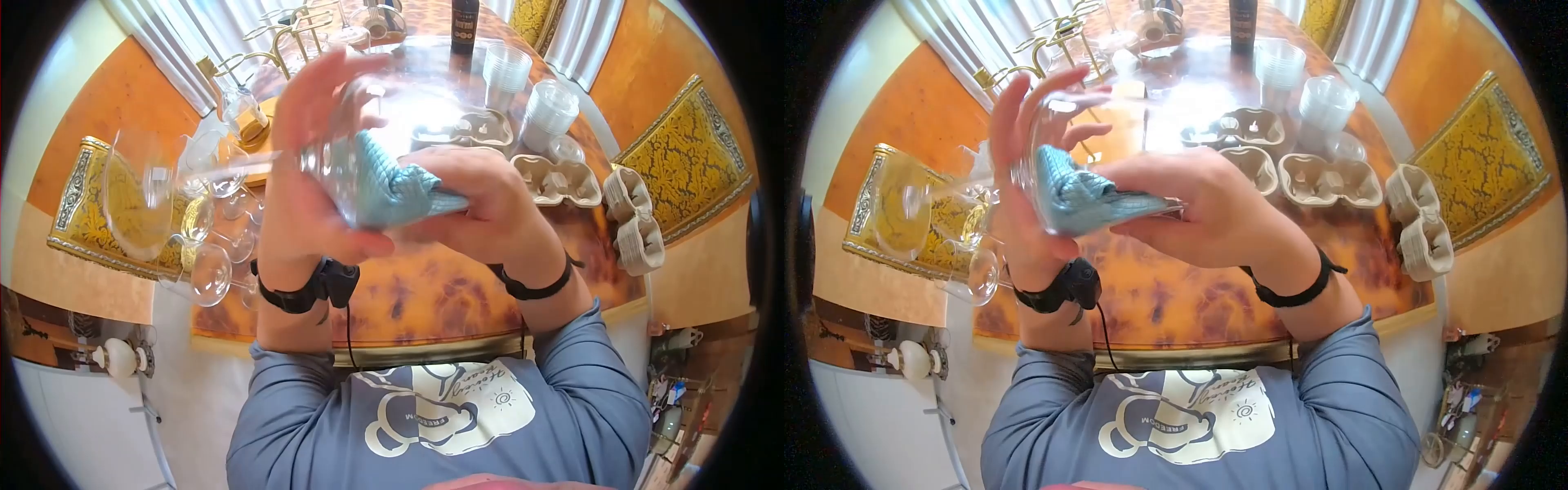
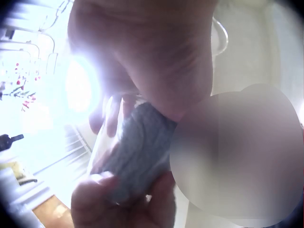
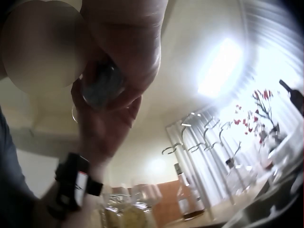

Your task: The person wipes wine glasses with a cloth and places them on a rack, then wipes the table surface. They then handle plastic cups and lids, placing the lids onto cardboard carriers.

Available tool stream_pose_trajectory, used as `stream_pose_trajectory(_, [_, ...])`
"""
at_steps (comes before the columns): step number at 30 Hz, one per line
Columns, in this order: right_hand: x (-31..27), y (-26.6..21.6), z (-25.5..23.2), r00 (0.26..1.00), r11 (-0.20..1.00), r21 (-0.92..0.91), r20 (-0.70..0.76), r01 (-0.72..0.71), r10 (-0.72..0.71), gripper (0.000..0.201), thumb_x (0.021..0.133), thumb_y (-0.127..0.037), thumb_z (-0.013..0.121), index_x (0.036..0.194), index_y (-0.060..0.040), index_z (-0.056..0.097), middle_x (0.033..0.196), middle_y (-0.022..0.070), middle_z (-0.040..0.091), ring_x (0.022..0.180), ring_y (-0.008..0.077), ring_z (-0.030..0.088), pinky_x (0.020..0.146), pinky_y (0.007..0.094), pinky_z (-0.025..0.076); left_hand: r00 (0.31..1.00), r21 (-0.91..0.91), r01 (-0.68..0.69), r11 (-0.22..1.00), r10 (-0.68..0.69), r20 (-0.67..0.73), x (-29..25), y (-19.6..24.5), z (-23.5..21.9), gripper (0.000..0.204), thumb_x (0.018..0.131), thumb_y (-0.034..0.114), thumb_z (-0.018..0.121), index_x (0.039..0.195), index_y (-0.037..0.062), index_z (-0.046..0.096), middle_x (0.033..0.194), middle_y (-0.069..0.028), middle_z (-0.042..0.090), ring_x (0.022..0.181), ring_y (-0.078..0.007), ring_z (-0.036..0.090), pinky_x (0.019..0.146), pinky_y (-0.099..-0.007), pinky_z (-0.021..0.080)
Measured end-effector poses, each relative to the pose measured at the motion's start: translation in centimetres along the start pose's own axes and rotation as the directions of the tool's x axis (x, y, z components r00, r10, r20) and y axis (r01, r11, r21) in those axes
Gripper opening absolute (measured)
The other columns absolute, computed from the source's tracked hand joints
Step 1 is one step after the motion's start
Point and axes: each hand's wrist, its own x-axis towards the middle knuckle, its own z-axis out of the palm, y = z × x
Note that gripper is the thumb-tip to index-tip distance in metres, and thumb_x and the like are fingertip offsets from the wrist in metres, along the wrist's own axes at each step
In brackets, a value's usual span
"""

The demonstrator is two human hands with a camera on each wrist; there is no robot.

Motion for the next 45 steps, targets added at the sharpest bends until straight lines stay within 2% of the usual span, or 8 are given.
stream_pose_trajectory(4, [1.1, 0.6, 0.5, 0.908, 0.745, -0.593, -0.055, 0.304, -0.415, 0.051, 0.072, 0.003, 0.074, 0.121, -0.0068, 0.067, 0.112, 0.0118, 0.071, 0.101, 0.0298, 0.068, 0.089, 0.0375, 0.055, 0.889, -0.489, 0.356, 0.797, -0.45, -0.085, 0.4, 2.2, 1.7, 0.118, 0.056, 0.053, 0.094, 0.145, 0.0008, 0.037, 0.132, -0.0175, 0.057, 0.123, -0.0292, 0.057, 0.104, -0.0414, 0.046])
stream_pose_trajectory(12, [-0.3, 0.2, 1.1, 0.972, 0.942, 0.245, 0.0, -0.23, 0.237, 0.046, 0.074, 0.006, 0.069, 0.12, -0.0001, 0.066, 0.108, 0.0163, 0.07, 0.097, 0.0282, 0.069, 0.086, 0.0345, 0.054, 0.974, -0.156, 0.215, 0.964, -0.224, -0.043, -0.1, 0.0, 0.2, 0.115, 0.058, 0.056, 0.092, 0.143, -0.0002, 0.039, 0.136, -0.0179, 0.053, 0.12, -0.0274, 0.058, 0.096, -0.0363, 0.049])
stream_pose_trajectory(18, [0.7, 2.0, 0.2, 0.923, 0.646, -0.737, -0.078, 0.202, -0.377, 0.046, 0.076, 0.001, 0.073, 0.121, -0.0063, 0.066, 0.116, 0.0115, 0.07, 0.104, 0.0321, 0.067, 0.085, 0.0389, 0.056, 0.786, -0.507, 0.446, 0.737, -0.594, -0.173, 0.5, 0.3, 1.5, 0.095, 0.078, 0.052, 0.081, 0.144, 0.0005, 0.036, 0.134, -0.0161, 0.054, 0.122, -0.0274, 0.056, 0.097, -0.0359, 0.049])
stream_pose_trajectory(26, [-0.9, 1.6, 0.9, 0.926, 0.549, 0.756, 0.212, -0.358, 0.312, 0.051, 0.087, -0.001, 0.073, 0.135, -0.0001, 0.053, 0.119, 0.0091, 0.065, 0.103, 0.0169, 0.064, 0.079, 0.0361, 0.057, 0.995, 0.016, -0.07, 0.997, 0.068, 0.073, 0.2, -2.2, -1.2, 0.1, 0.064, 0.041, 0.092, 0.142, 0.0058, 0.038, 0.143, -0.023, 0.046, 0.122, -0.0362, 0.056, 0.101, -0.0461, 0.049])
stream_pose_trajectory(29, [-1.2, 1.4, 0.7, 0.992, 0.983, 0.182, -0.122, -0.021, 0.044, 0.047, 0.083, 0.002, 0.074, 0.127, -0.007, 0.061, 0.117, 0.0125, 0.067, 0.109, 0.0199, 0.065, 0.089, 0.0313, 0.054, 0.997, 0.081, 0.071, 0.994, -0.068, -0.044, 0.4, -1.3, -1.0, 0.11, 0.06, 0.047, 0.093, 0.144, 0.0049, 0.037, 0.144, -0.024, 0.044, 0.128, -0.0369, 0.051, 0.105, -0.0481, 0.046])
stream_pose_trajectory(34, [0.2, 1.0, 1.1, 0.933, 0.739, -0.625, -0.048, 0.25, -0.356, 0.047, 0.078, 0.003, 0.074, 0.123, -0.0069, 0.065, 0.119, 0.0126, 0.067, 0.108, 0.0263, 0.066, 0.09, 0.0323, 0.053, 0.807, -0.374, 0.402, 0.836, -0.516, -0.285, 0.3, 2.0, 2.7, 0.113, 0.06, 0.053, 0.092, 0.145, 0.0013, 0.037, 0.14, -0.0223, 0.048, 0.128, -0.0327, 0.052, 0.105, -0.0464, 0.046])
stream_pose_trajectory(40, [-1.3, 1.3, 1.6, 0.941, 0.686, 0.661, 0.095, -0.303, 0.325, 0.045, 0.083, -0.002, 0.078, 0.126, -0.0059, 0.065, 0.112, 0.0082, 0.071, 0.102, 0.0095, 0.065, 0.088, 0.0266, 0.053, 0.999, 0.001, 0.002, 1.0, -0.002, 0.044, -0.3, -0.8, -1.0, 0.12, 0.05, 0.055, 0.095, 0.143, 0.0014, 0.042, 0.14, -0.0231, 0.049, 0.121, -0.0283, 0.056, 0.092, -0.0356, 0.05])
stream_pose_trajectory(45, [0.7, 0.7, 0.3, 0.89, 0.789, -0.561, -0.187, 0.251, -0.416, 0.048, 0.071, 0.005, 0.066, 0.116, -0.0114, 0.072, 0.113, 0.0068, 0.072, 0.1, 0.0258, 0.07, 0.086, 0.0342, 0.058, 0.969, -0.162, 0.22, 0.962, -0.234, -0.078, 0.1, 0.6, 0.9, 0.122, 0.059, 0.072, 0.082, 0.148, 0.0022, 0.035, 0.14, -0.0188, 0.05, 0.12, -0.0256, 0.057, 0.095, -0.0371, 0.049])
